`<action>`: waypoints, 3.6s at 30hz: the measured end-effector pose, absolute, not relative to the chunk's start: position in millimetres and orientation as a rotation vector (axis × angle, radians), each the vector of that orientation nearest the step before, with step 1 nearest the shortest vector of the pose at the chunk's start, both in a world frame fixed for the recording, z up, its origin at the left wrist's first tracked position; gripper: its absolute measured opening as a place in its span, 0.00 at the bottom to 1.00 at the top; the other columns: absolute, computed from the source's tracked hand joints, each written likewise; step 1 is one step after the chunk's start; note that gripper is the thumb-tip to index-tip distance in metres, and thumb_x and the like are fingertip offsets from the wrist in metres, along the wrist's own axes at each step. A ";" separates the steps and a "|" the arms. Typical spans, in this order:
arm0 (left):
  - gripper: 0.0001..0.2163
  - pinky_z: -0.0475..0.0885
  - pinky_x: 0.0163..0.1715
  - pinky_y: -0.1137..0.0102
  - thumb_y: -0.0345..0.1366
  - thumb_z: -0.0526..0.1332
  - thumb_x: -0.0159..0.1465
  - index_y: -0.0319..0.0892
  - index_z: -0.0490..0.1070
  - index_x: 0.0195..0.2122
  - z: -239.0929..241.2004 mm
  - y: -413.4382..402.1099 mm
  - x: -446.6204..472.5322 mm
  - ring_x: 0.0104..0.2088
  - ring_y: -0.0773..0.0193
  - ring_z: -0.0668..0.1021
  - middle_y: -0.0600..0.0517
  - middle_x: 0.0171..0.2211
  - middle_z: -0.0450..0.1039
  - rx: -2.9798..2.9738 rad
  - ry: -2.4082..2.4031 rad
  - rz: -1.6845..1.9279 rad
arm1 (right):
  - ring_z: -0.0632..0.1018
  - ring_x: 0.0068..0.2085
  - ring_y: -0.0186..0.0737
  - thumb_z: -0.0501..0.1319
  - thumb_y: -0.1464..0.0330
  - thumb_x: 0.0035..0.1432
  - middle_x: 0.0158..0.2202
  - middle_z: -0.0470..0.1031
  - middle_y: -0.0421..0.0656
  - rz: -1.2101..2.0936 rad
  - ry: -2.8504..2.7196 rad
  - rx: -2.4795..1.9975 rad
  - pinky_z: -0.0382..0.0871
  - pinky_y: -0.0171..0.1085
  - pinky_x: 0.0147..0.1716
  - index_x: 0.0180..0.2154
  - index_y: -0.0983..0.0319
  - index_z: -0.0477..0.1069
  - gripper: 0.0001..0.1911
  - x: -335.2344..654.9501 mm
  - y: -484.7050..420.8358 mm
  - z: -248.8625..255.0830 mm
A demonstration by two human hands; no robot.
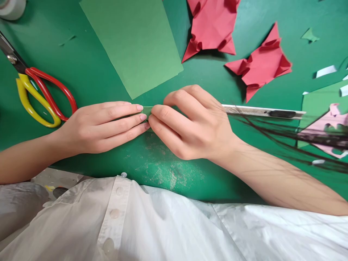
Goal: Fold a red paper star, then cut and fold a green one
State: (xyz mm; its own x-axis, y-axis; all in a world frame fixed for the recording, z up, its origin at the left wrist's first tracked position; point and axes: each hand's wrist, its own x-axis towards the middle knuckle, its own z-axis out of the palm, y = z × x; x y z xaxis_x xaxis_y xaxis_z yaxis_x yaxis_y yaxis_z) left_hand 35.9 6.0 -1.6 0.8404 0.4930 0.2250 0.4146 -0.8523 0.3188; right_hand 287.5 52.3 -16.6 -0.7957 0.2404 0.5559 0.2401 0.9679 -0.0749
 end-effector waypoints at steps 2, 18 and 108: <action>0.15 0.76 0.63 0.64 0.25 0.58 0.68 0.39 0.72 0.55 -2.3 6.1 35.7 0.58 0.57 0.78 0.47 0.53 0.78 2.759 0.699 0.449 | 0.76 0.33 0.39 0.68 0.76 0.54 0.35 0.81 0.44 0.023 -2.518 -0.336 0.69 0.41 0.29 0.33 0.66 0.75 0.04 289.0 52.6 -16.6; 0.10 0.77 0.60 0.69 0.27 0.58 0.69 0.40 0.76 0.47 -0.6 9.4 40.6 0.52 0.62 0.81 0.51 0.49 0.80 2.927 0.687 0.469 | 0.75 0.31 0.36 0.63 0.76 0.60 0.31 0.80 0.42 -0.035 -2.569 -0.293 0.69 0.39 0.30 0.31 0.65 0.75 0.05 289.8 56.0 -10.1; 0.10 0.79 0.59 0.64 0.28 0.55 0.69 0.42 0.72 0.48 -8.2 5.7 41.8 0.56 0.58 0.79 0.52 0.50 0.79 2.690 0.828 0.600 | 0.69 0.30 0.40 0.58 0.68 0.65 0.29 0.73 0.42 0.210 -2.549 -0.981 0.56 0.40 0.30 0.36 0.59 0.66 0.03 275.9 19.0 -13.8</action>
State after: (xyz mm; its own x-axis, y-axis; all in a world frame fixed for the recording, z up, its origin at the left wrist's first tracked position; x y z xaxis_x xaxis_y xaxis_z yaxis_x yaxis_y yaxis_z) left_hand 41.8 5.7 -8.2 0.7518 0.5829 0.3083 0.4742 -0.8028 0.3615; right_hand 275.9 19.0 -13.8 -0.6740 0.6698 0.3115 0.6099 0.7425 -0.2771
